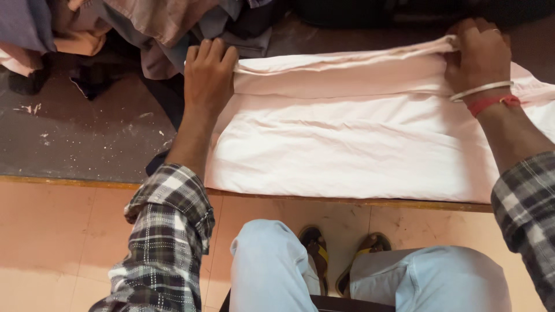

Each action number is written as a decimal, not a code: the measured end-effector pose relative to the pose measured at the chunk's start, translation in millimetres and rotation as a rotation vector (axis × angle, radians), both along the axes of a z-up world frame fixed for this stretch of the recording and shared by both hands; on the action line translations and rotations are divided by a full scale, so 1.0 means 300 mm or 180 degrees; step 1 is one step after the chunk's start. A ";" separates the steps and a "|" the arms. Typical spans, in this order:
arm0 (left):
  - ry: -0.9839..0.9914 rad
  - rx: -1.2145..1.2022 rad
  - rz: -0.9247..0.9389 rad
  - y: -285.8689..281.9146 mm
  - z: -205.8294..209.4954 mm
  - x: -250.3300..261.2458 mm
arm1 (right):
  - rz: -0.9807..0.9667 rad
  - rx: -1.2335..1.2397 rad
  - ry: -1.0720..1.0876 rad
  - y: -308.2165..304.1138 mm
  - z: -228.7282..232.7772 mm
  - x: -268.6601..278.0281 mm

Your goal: The person folds a red jacket, a white shirt, and a blue shirt by hand on a table and places them into an open suitcase.

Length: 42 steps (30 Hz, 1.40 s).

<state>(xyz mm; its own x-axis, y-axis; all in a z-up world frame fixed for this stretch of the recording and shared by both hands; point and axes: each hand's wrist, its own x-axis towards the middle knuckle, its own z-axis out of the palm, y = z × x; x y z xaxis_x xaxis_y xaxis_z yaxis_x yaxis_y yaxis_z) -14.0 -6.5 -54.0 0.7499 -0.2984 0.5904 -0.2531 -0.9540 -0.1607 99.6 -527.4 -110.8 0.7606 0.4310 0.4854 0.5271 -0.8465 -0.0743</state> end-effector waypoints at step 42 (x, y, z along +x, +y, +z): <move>0.0841 0.0136 0.0321 0.010 0.042 -0.239 | 0.0113 -0.1353 -0.0472 -0.203 0.097 -0.223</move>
<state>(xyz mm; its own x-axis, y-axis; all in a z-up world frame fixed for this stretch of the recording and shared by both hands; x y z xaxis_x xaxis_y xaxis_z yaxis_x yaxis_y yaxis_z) -85.8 -3.6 -41.3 0.9033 -0.2348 0.3590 -0.1956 -0.9703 -0.1425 32.6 -588.2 -81.6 0.6774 0.6402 0.3622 0.5351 -0.7668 0.3545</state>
